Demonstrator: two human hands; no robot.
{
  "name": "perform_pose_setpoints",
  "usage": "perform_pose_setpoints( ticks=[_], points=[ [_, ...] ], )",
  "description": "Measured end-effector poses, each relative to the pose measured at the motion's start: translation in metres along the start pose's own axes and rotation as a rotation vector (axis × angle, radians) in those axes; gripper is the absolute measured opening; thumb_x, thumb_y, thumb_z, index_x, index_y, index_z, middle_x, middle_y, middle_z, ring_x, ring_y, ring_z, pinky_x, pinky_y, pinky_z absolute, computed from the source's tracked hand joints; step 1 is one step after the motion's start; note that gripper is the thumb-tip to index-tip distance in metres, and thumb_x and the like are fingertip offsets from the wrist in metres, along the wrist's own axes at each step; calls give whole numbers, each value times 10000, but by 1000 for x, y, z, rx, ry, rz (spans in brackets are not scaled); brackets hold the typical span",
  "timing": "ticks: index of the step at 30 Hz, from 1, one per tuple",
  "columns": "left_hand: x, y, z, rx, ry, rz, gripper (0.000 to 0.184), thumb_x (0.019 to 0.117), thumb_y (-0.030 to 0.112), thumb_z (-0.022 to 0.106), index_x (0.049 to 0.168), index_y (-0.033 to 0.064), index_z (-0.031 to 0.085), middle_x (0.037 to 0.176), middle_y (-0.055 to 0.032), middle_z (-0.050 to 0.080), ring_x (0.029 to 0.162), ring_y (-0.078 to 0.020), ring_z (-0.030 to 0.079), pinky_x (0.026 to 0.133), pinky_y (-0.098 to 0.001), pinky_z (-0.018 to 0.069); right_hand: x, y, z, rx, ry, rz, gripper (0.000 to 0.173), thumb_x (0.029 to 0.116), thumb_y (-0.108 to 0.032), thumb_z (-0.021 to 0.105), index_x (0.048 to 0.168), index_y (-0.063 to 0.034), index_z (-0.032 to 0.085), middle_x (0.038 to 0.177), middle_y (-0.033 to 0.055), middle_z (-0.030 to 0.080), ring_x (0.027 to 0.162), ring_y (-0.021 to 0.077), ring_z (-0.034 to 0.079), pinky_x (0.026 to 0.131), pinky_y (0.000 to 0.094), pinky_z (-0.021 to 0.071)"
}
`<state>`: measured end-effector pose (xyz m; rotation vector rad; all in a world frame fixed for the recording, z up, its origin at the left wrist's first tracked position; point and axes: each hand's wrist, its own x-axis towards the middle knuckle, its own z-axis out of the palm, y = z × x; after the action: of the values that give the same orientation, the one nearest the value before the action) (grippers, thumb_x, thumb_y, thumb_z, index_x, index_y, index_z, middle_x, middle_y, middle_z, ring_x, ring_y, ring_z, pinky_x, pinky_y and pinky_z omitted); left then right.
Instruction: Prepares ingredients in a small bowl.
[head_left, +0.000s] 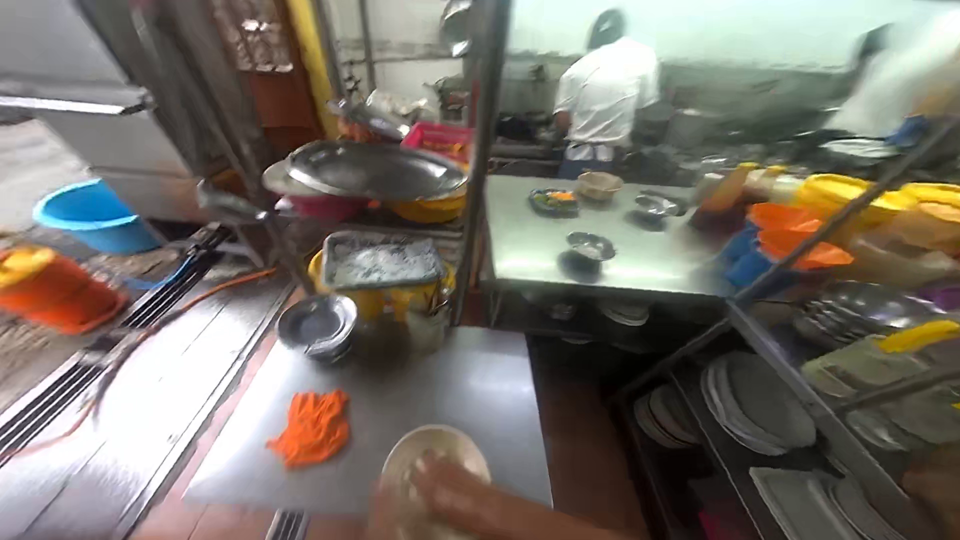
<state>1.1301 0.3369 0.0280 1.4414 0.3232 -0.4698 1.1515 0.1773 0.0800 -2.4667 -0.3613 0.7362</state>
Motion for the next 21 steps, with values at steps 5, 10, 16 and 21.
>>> perform_pose_setpoints(
  ticks=[5, 10, 16, 21],
  points=[
    [-2, -14, 15, -18, 20, 18, 609, 1104, 396, 287, 1536, -30, 329, 1469, -267, 485, 1301, -311, 553, 1061, -490, 495, 5, 6, -30, 41, 12, 90, 357, 1031, -85, 502, 1332, 98, 564, 1295, 299, 619, 1281, 405, 574, 1125, 511, 418],
    [33, -57, 27, -65, -46, 63, 620, 1093, 404, 275, 1500, -53, 369, 1443, -265, 495, 1292, -281, 553, 1085, -449, 475, 10, 38, -1, 86, 175, 155, 258, 980, -88, 551, 1148, 77, 655, 1044, 235, 705, 1033, 339, 691, 955, 481, 527],
    [71, -92, 47, -55, -46, -36, 593, 1104, 439, 253, 1529, 42, 369, 1437, -230, 529, 1221, -294, 614, 961, -491, 546, 15, 77, 19, -84, 30, 322, 484, 944, 6, 553, 1419, 83, 510, 1453, 335, 476, 1368, 442, 483, 1166, 514, 396],
    [90, -114, 57, 130, -48, -55, 563, 1113, 430, 282, 1522, 68, 419, 1409, -221, 577, 1257, -318, 609, 1037, -521, 505, 45, 102, 56, -108, -9, 542, 278, 957, -95, 604, 1179, 57, 674, 1140, 259, 686, 1142, 386, 649, 1014, 521, 493]
  ],
)
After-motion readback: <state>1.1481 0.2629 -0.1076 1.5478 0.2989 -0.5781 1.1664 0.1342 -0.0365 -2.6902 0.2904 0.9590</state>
